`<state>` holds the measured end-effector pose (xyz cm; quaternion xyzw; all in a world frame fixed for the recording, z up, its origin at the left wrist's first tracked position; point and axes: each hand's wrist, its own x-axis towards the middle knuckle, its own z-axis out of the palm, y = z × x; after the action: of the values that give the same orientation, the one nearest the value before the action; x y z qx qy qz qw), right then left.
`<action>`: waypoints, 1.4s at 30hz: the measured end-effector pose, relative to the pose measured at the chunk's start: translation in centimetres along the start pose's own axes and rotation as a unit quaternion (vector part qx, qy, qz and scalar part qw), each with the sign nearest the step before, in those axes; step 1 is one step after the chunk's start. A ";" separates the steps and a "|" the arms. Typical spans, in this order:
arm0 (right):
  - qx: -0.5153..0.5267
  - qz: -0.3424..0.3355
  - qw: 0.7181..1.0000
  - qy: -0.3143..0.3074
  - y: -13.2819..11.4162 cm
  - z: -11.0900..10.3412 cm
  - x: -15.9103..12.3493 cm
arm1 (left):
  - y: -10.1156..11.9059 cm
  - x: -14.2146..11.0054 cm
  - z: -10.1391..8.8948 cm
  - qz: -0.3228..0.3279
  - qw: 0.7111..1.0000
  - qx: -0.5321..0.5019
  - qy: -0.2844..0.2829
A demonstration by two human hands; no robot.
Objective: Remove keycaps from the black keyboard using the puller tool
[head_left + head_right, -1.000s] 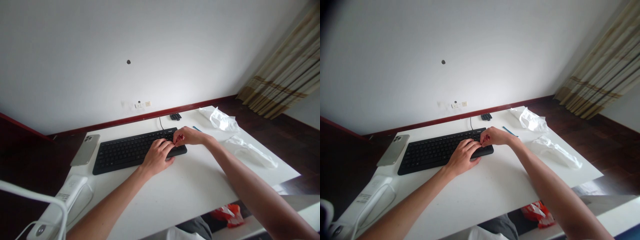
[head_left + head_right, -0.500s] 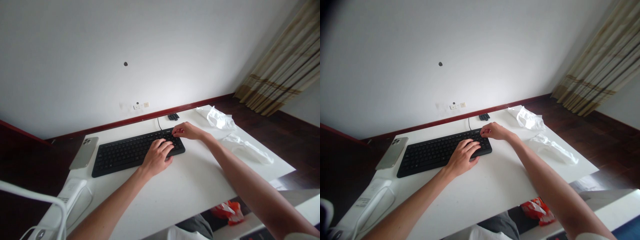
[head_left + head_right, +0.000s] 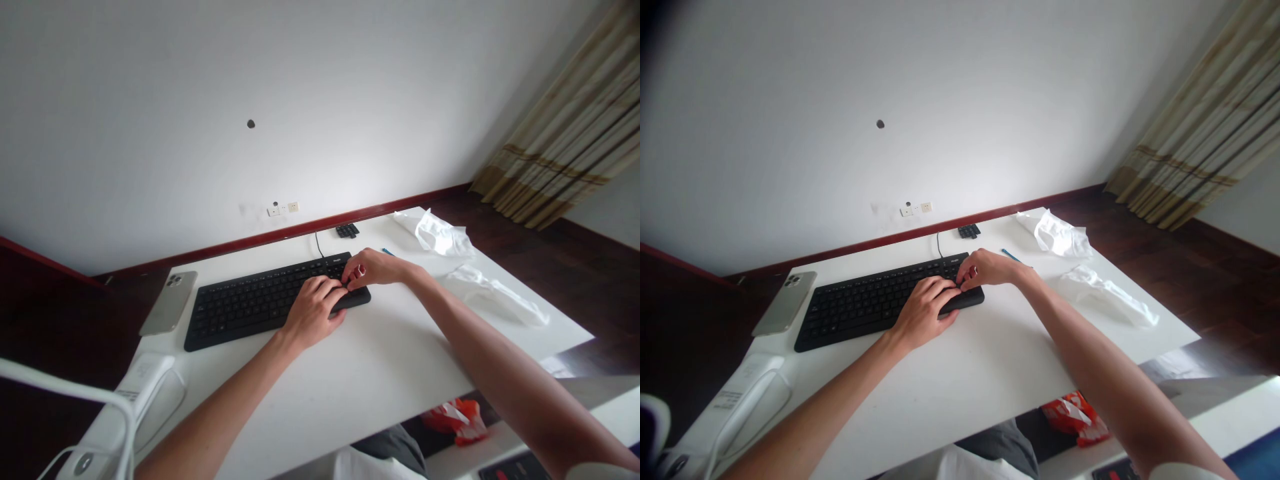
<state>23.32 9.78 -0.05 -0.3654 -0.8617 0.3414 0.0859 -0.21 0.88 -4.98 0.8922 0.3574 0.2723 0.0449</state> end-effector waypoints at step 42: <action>0.031 0.027 0.999 -0.007 -0.3 0.3 0.2 | 0.2 -0.1 -0.1 -0.057 0.998 0.026 -0.001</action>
<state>22.92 9.59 -0.09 -0.3836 -0.8411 0.3723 0.0821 -0.15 0.64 -4.86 0.8716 0.4143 0.2594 0.0370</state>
